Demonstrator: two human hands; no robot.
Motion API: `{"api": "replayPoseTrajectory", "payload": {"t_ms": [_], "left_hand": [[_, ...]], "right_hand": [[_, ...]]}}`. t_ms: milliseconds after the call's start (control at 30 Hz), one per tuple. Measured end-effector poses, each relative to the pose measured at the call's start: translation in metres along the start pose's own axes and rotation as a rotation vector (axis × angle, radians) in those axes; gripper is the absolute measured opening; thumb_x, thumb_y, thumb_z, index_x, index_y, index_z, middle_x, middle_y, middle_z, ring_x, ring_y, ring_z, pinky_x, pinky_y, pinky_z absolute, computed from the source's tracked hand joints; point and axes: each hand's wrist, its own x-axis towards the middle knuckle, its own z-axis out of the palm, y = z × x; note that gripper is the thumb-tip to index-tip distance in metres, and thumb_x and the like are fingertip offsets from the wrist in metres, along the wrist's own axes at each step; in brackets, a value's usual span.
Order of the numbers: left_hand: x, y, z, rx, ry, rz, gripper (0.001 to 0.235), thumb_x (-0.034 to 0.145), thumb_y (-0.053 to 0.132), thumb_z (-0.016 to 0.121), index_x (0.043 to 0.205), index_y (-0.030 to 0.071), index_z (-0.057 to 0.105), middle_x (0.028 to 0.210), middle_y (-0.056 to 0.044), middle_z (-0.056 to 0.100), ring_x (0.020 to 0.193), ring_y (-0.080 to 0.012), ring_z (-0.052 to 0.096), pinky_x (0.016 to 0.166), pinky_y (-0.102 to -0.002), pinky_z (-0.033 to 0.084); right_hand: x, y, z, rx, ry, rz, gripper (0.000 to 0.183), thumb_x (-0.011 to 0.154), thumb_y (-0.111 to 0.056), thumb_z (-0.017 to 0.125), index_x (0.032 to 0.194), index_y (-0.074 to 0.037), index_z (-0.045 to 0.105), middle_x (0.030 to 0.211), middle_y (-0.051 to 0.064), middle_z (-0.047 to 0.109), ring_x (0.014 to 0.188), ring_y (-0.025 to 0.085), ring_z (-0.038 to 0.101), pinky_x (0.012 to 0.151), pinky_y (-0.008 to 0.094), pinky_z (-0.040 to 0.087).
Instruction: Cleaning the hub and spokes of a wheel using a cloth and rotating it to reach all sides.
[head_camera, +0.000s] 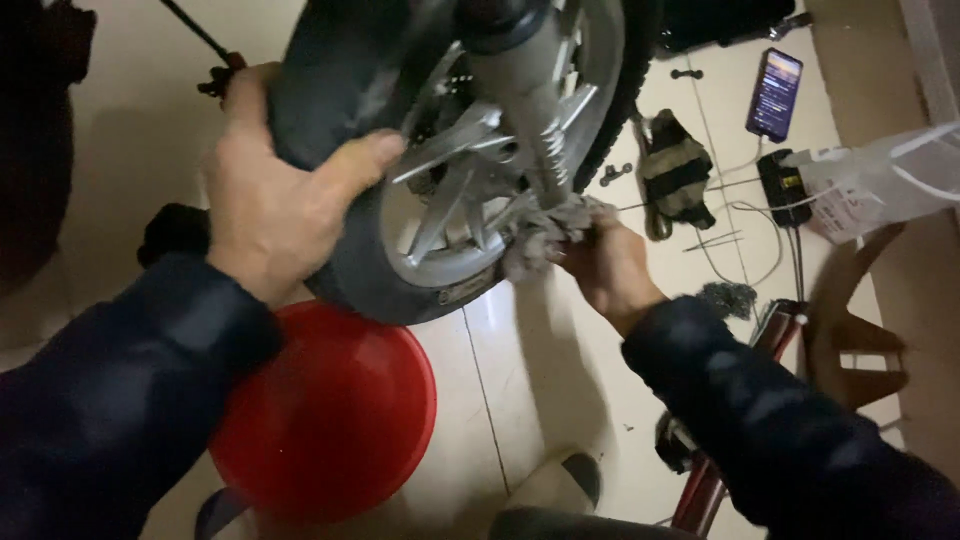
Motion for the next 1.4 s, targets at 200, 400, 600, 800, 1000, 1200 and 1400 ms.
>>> {"api": "replayPoseTrajectory", "payload": {"t_ms": [200, 400, 600, 800, 1000, 1200, 1400], "left_hand": [[0.007, -0.005, 0.002, -0.013, -0.021, 0.059, 0.065, 0.087, 0.041, 0.077, 0.132, 0.003, 0.049, 0.113, -0.018, 0.06, 0.097, -0.0332, 0.064, 0.073, -0.041, 0.056], [0.008, -0.008, 0.004, 0.029, 0.004, 0.142, 0.067, 0.087, 0.037, 0.074, 0.134, -0.002, 0.049, 0.118, -0.02, 0.057, 0.102, -0.0345, 0.06, 0.078, -0.042, 0.052], [0.009, -0.017, 0.006, 0.04, 0.022, 0.089, 0.069, 0.084, 0.045, 0.074, 0.13, 0.0, 0.049, 0.112, -0.018, 0.062, 0.098, -0.0322, 0.063, 0.076, -0.043, 0.053], [0.013, -0.031, -0.002, 0.092, -0.009, 0.084, 0.078, 0.08, 0.052, 0.069, 0.136, 0.001, 0.048, 0.119, -0.02, 0.06, 0.104, -0.0366, 0.061, 0.078, -0.046, 0.052], [0.008, -0.064, -0.004, 0.007, -0.13, 0.077, 0.094, 0.073, 0.065, 0.059, 0.141, 0.002, 0.037, 0.122, -0.021, 0.05, 0.107, -0.0343, 0.055, 0.08, -0.043, 0.053], [-0.004, -0.074, -0.008, 0.131, -0.359, -0.42, 0.061, 0.079, 0.037, 0.071, 0.133, 0.017, 0.052, 0.126, -0.009, 0.068, 0.113, -0.0294, 0.065, 0.099, -0.046, 0.051], [0.012, -0.05, -0.024, 0.188, -0.469, -0.797, 0.086, 0.072, 0.03, 0.078, 0.149, 0.028, 0.04, 0.139, -0.003, 0.066, 0.126, -0.027, 0.063, 0.111, -0.049, 0.046]], "right_hand": [[0.012, -0.02, 0.028, -0.217, -0.038, -0.201, 0.02, 0.105, -0.02, 0.035, 0.101, -0.011, 0.052, 0.094, 0.011, 0.058, 0.079, 0.024, 0.056, 0.062, 0.038, 0.051], [0.064, -0.028, 0.048, 0.357, -0.054, -0.009, 0.03, 0.101, -0.007, 0.038, 0.126, -0.001, 0.056, 0.115, 0.023, 0.065, 0.097, 0.036, 0.064, 0.091, 0.048, 0.057], [0.06, -0.043, 0.069, 0.319, -0.107, 0.025, 0.021, 0.1, -0.012, 0.046, 0.113, -0.008, 0.062, 0.109, 0.017, 0.063, 0.096, 0.029, 0.055, 0.091, 0.041, 0.047], [0.072, -0.042, 0.057, 0.248, -0.012, -0.09, 0.003, 0.092, -0.01, 0.064, 0.089, -0.011, 0.063, 0.078, 0.006, 0.063, 0.072, 0.024, 0.06, 0.065, 0.036, 0.047], [0.035, -0.066, 0.054, 0.059, -0.267, -0.271, 0.016, 0.1, -0.014, 0.048, 0.09, -0.01, 0.06, 0.1, 0.01, 0.061, 0.098, 0.028, 0.059, 0.101, 0.044, 0.046], [0.015, -0.086, 0.067, -0.491, -0.277, -0.636, 0.021, 0.106, -0.028, 0.053, 0.096, -0.012, 0.062, 0.097, 0.002, 0.064, 0.095, 0.017, 0.064, 0.095, 0.033, 0.052], [-0.007, -0.095, 0.082, -1.005, -0.276, -0.869, 0.034, 0.119, -0.04, 0.046, 0.097, -0.014, 0.052, 0.086, -0.003, 0.037, 0.075, 0.012, 0.032, 0.07, 0.032, 0.026]]}}
